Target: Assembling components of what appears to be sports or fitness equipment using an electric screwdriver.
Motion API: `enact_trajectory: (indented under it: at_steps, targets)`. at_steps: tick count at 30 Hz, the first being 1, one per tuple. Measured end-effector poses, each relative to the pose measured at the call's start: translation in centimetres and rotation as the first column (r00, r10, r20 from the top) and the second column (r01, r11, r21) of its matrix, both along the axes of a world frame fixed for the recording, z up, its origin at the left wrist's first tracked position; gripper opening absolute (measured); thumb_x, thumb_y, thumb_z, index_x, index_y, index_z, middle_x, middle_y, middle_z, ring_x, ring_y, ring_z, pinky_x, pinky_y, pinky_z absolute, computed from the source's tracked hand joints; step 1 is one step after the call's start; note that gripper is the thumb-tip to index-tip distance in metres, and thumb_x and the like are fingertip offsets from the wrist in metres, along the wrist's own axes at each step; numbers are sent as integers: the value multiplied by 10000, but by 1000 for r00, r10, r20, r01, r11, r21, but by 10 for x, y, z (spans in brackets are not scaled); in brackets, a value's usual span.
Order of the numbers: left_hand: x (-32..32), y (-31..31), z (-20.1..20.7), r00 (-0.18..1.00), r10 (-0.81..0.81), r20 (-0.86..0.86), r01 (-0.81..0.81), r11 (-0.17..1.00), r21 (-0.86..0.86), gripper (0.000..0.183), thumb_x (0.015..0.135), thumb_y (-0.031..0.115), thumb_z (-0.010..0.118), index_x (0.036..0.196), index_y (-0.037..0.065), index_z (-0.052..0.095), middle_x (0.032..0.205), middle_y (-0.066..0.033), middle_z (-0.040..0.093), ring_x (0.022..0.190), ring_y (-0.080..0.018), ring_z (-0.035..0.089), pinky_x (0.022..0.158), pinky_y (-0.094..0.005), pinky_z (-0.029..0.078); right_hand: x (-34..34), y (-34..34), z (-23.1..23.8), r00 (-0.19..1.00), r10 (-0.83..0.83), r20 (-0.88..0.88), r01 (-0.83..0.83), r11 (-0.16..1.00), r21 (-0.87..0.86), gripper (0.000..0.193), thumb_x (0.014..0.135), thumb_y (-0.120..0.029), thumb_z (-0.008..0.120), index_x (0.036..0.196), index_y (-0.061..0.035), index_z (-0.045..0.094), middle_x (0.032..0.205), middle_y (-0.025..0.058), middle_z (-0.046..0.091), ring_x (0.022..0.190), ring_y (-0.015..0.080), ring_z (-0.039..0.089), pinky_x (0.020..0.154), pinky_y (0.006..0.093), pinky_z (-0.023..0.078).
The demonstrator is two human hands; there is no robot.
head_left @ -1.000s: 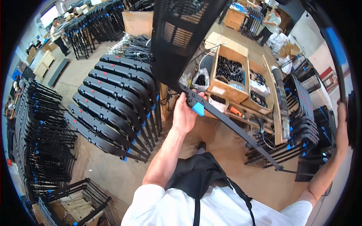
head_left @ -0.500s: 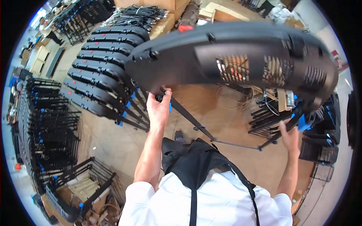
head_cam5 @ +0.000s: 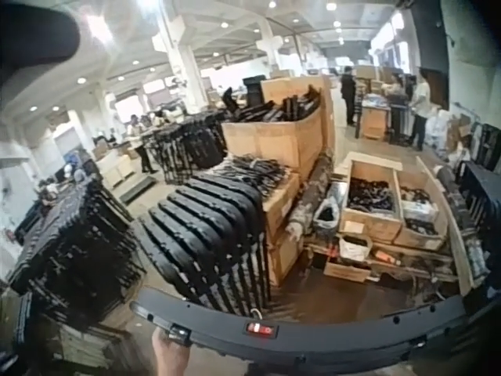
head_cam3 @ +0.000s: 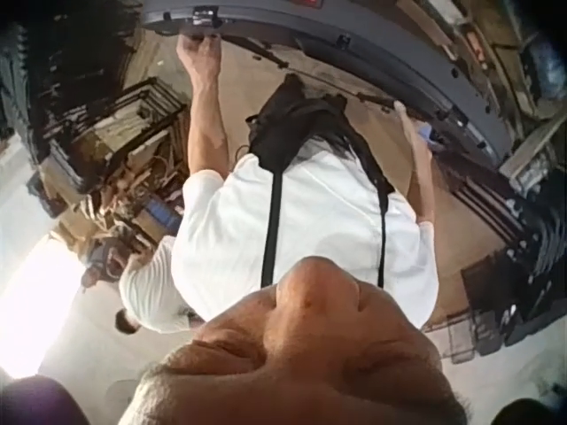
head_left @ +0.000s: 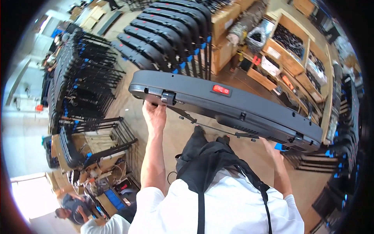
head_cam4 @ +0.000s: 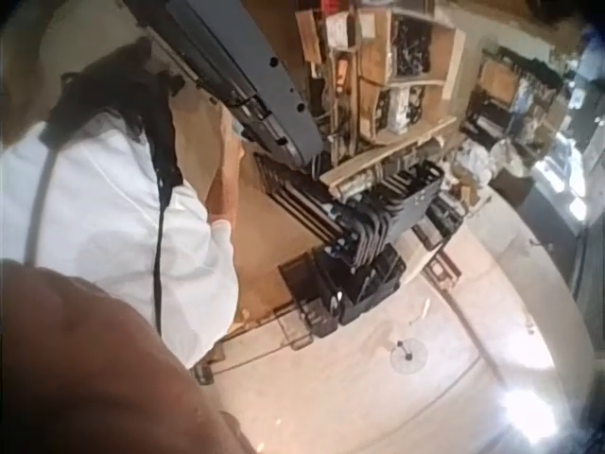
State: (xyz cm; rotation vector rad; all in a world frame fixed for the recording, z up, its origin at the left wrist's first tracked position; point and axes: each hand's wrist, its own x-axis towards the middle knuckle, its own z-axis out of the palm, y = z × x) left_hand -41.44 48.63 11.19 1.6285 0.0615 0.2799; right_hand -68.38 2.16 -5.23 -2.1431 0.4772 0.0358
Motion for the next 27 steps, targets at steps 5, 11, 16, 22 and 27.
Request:
enact_trajectory:
  at_steps: [5, 11, 16, 22, 27]
  targets:
    - [34, 84, -4, 999, -9, 47, 7, 999, 43, 238, 928, -128, 626, 1100, 34, 597, 967, -11, 652, 891, -126, 612, 818, -290, 519, 67, 90, 32, 986, 62, 157, -68, 997, 32, 489, 886, -257, 860, 1277, -12, 698, 1269, 142, 708, 1174, 297, 653, 1062, 438, 508]
    - [112, 163, -15, 994, -90, 66, 101, 979, -177, 400, 952, -158, 583, 1279, 72, 571, 1082, -2, 668, 980, -108, 636, 767, -270, 517, 130, 169, 5, 955, 269, 124, -282, 954, 104, 419, 883, -292, 852, 1206, -64, 714, 1202, 103, 732, 1139, 269, 673, 1026, 425, 529]
    - [215, 267, -60, 991, -136, -16, 135, 959, 248, 345, 923, -155, 617, 1183, 72, 627, 1042, -6, 682, 945, -100, 632, 766, -269, 519, 196, 284, 23, 958, 267, -100, -244, 949, 201, 223, 887, -129, 838, 1044, -54, 698, 1142, 76, 729, 1114, 209, 677, 1000, 397, 542]
    - [344, 323, -99, 992, -126, 21, 118, 970, 214, 717, 837, -158, 674, 1484, 71, 464, 1171, -46, 682, 1084, -199, 641, 939, -356, 547, 257, 388, -39, 980, 130, -148, -82, 952, 294, 236, 933, -190, 805, 1098, -71, 686, 1118, 31, 674, 1066, 166, 632, 943, 346, 523]
    - [430, 370, -115, 970, -222, -95, 241, 907, 345, 638, 857, -50, 734, 1440, 87, 515, 1203, -84, 696, 1118, -202, 644, 982, -373, 537, 314, 461, -60, 991, 80, -108, -40, 943, 331, 293, 935, -224, 811, 1149, -70, 683, 950, -20, 625, 903, 127, 600, 833, 290, 505]
